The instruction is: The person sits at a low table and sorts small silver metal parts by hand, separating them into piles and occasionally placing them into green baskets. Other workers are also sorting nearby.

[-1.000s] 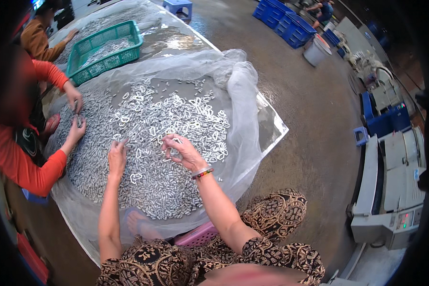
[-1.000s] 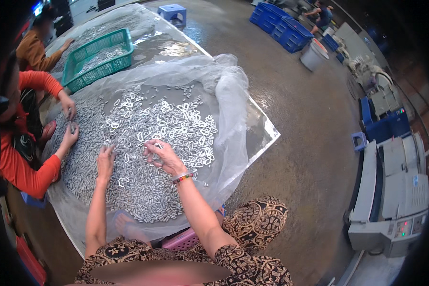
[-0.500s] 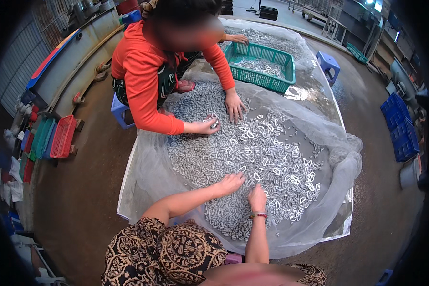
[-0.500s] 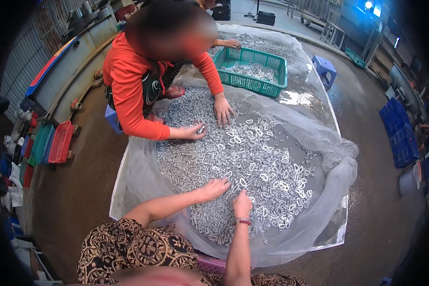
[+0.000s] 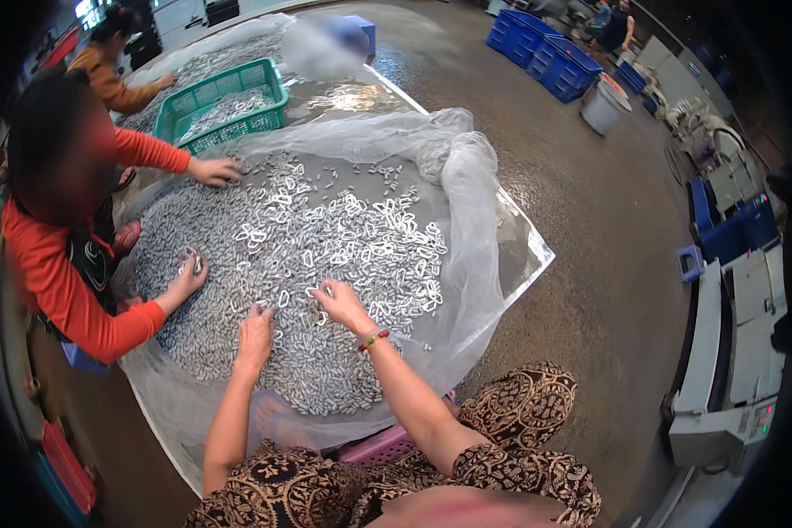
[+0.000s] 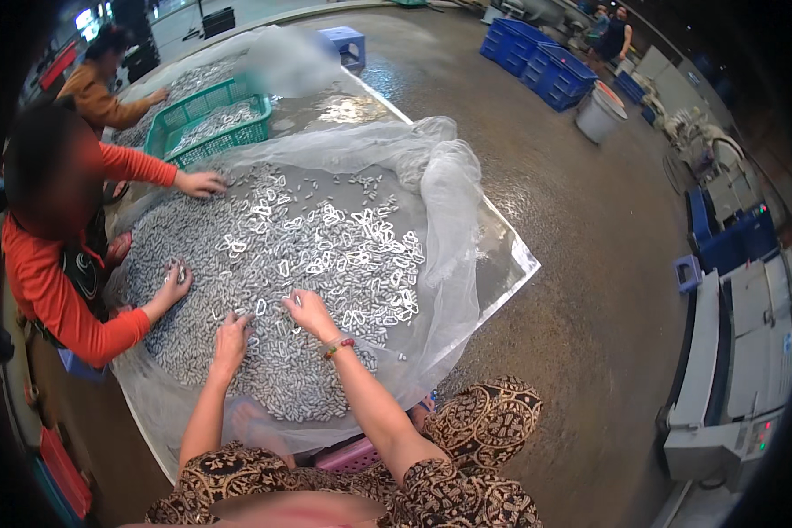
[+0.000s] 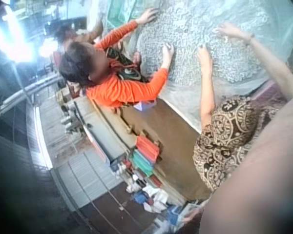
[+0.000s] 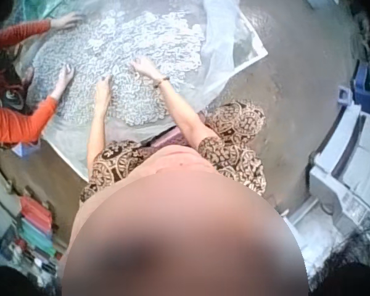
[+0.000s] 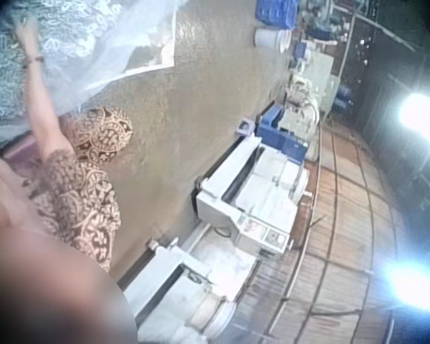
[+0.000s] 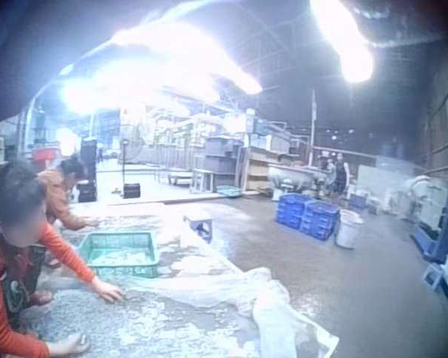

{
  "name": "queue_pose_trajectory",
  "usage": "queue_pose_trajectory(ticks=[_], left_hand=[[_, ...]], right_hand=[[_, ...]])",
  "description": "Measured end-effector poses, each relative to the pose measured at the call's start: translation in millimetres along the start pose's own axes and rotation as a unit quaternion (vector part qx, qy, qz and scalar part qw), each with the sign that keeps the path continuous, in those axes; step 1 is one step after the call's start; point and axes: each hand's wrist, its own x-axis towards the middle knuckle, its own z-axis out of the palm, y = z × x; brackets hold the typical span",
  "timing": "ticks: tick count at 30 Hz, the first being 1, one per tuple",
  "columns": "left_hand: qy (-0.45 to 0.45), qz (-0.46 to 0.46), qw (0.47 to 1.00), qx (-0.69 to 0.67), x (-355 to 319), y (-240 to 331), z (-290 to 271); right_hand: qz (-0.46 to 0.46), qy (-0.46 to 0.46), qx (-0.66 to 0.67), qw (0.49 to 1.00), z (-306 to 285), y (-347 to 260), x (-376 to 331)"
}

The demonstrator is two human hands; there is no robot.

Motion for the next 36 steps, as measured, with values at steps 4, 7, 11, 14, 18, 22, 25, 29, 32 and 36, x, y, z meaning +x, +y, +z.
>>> queue_pose_trajectory(ticks=[4, 7, 11, 14, 18, 22, 25, 29, 32, 36], left_hand=[[-0.041, 0.056, 0.997, 0.02, 23, 12, 18], [-0.045, 0.081, 0.993, 0.079, 36, 21, 48], [-0.025, 0.071, 0.996, 0.057, 31, 22, 64], [-0.073, 0.104, 0.988, 0.089, 14, 25, 60], [-0.102, 0.081, 0.991, 0.041, -7, 21, 50], [-0.132, 0.049, 0.99, -0.026, -7, -3, 29], [-0.035, 0.01, 0.995, -0.091, -2, -19, 1], [0.053, -0.008, 0.997, -0.062, 4, -19, -39], [0.06, -0.011, 0.997, -0.039, 13, -16, -49], [0.119, 0.077, 0.979, -0.147, 23, -22, -40]], right_hand=[[0.074, -0.07, 0.322, 0.941, -17, -2, 8], [-0.109, 0.09, 0.025, 0.99, -12, 17, 11], [-0.003, 0.051, -0.308, 0.95, 12, 43, -6], [0.011, 0.01, -0.388, 0.921, 33, 51, -21], [-0.051, -0.006, -0.379, 0.924, 45, 48, -30], [-0.08, -0.104, -0.202, 0.971, 39, 30, -24], [-0.067, -0.063, -0.223, 0.971, 25, 12, -18], [-0.022, 0.009, -0.325, 0.945, 4, -2, -17], [-0.002, 0.058, -0.34, 0.939, -13, -1, -8], [-0.161, 0.007, -0.342, 0.926, -44, 3, -2]])
